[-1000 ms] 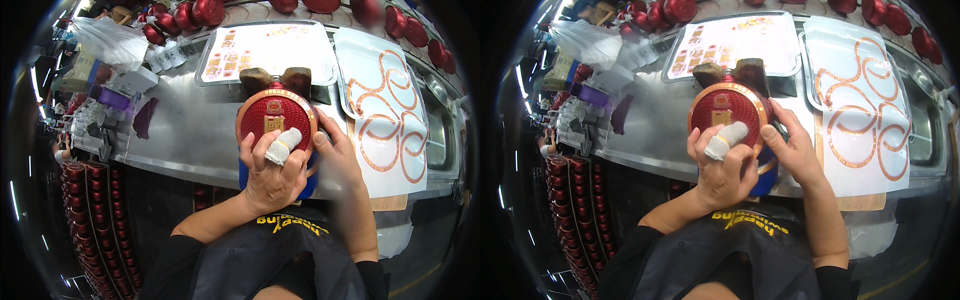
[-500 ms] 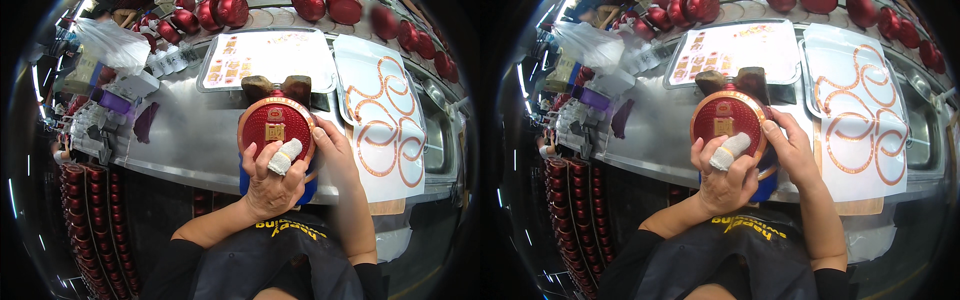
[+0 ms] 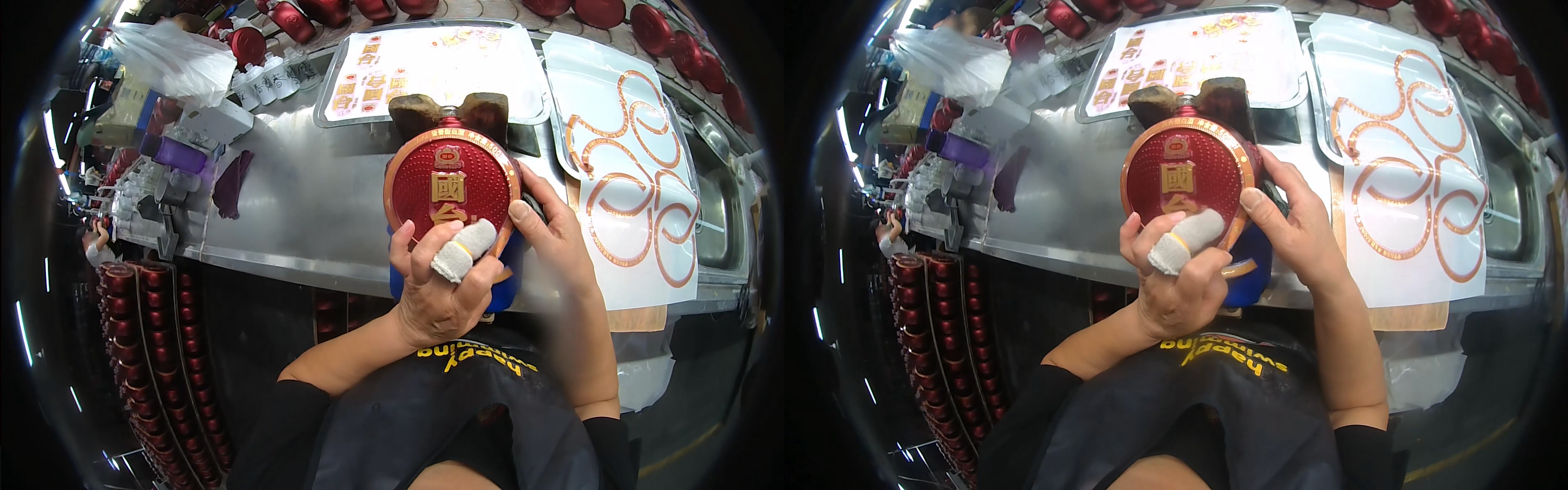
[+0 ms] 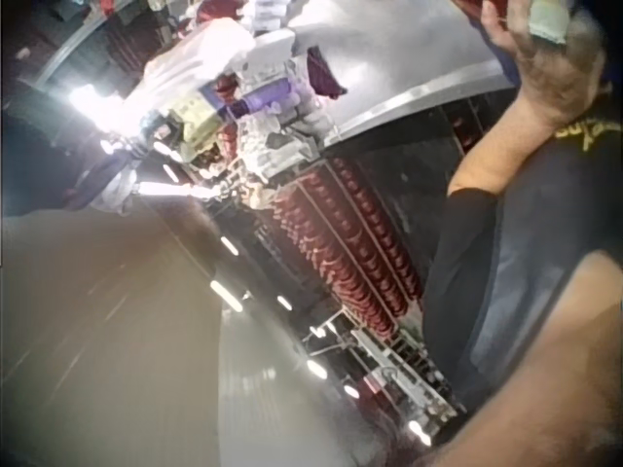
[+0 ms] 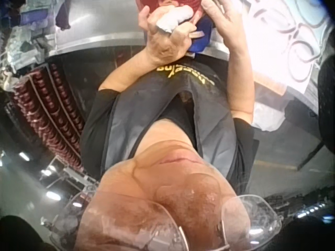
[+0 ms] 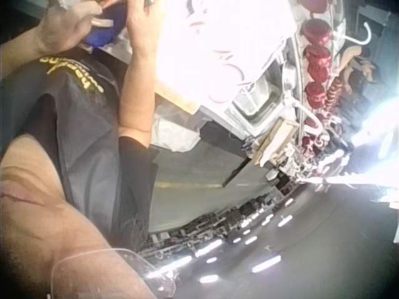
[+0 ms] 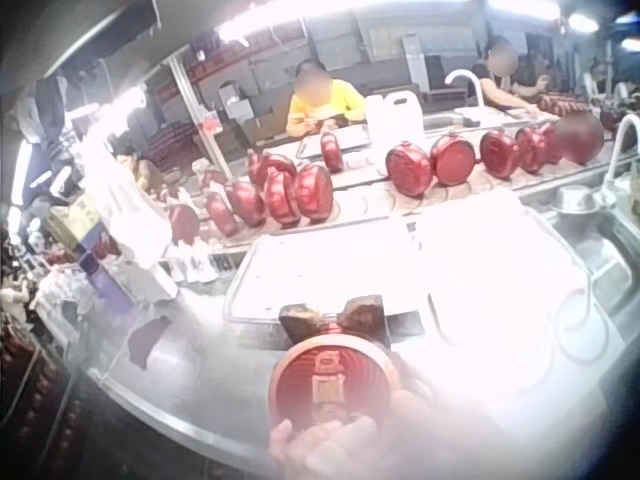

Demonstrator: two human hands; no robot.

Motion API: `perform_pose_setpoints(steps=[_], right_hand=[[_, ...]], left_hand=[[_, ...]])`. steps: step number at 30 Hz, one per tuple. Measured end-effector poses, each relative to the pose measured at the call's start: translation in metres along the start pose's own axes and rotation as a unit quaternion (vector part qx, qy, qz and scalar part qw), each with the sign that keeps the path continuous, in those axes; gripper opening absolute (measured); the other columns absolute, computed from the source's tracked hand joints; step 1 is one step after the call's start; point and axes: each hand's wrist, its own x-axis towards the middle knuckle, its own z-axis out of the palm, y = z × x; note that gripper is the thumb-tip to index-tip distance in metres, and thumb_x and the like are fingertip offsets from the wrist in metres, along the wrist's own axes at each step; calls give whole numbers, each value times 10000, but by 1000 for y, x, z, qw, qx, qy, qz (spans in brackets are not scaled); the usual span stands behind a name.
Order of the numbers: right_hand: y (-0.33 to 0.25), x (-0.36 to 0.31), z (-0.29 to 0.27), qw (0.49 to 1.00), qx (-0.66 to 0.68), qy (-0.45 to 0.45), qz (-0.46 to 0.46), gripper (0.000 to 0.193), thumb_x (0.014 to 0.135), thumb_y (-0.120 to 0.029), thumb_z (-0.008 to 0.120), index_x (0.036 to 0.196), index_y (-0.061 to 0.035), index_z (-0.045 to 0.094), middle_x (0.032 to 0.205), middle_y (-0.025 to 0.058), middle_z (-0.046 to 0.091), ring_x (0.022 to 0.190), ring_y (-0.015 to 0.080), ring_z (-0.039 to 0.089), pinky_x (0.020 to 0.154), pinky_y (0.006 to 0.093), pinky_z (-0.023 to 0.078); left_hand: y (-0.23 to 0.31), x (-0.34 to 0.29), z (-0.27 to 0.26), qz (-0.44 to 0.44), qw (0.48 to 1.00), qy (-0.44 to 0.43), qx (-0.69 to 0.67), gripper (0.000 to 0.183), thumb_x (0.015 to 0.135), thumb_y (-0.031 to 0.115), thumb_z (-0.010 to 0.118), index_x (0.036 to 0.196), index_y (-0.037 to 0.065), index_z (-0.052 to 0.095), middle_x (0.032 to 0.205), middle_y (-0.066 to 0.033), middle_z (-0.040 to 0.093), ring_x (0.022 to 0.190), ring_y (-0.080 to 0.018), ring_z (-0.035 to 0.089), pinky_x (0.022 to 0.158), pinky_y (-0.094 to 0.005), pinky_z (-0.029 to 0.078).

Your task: The person places a red spherical ornament on a blue stand, then applies a gold circular sticker to its surface. They smooth the sticker with fingers and a cloth, then use a green sponge to press and clean the edges. The process repeats with additional stickers on the same ornament.

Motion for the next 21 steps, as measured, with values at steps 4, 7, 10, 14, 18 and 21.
perform_pose_setpoints(steps=[4,7,10,14,18,21], right_hand=[[2,0,1,1000,13,3,-4,638,1002,-328,679,1472,62,496,1335,171,602,1287,238,547,1119,352,385],[2,-3,2,1000,4,-2,-13,652,1005,-346,679,1481,56,487,1333,169,602,1280,235,550,1115,347,386],[1,-6,1,999,-26,-17,-28,660,1008,-361,679,1487,48,481,1336,166,600,1282,232,549,1114,345,387],[2,-6,0,999,-29,-23,-18,654,1006,-362,682,1482,42,487,1342,161,599,1287,232,546,1116,345,387],[2,-6,-1,999,-5,-33,-12,648,1007,-340,678,1488,46,478,1360,170,589,1308,239,534,1127,352,380],[2,-6,-2,999,-14,-38,-23,676,994,-337,691,1498,52,464,1383,182,576,1330,254,519,1142,362,367]], left_hand=[[-2,-2,-3,40,998,48,-7,160,837,277,703,987,249,657,1203,-3,647,1250,-277,497,1124,-606,242],[-3,1,-5,18,998,39,42,269,835,278,698,1104,266,709,1213,11,647,1246,-271,477,1121,-604,237],[-5,5,-10,20,999,-8,45,403,802,318,753,1204,282,754,1280,-27,591,1290,-280,403,1180,-574,145],[-9,7,-13,38,997,-41,59,411,785,369,774,1188,290,774,1338,-49,540,1320,-280,355,1211,-552,94],[-15,5,-12,63,996,-33,58,382,789,381,770,1160,293,786,1371,-55,520,1313,-290,362,1211,-555,99],[-17,3,-10,67,996,-22,44,431,775,334,787,1198,270,730,1391,-74,511,1315,-307,376,1193,-567,127]])
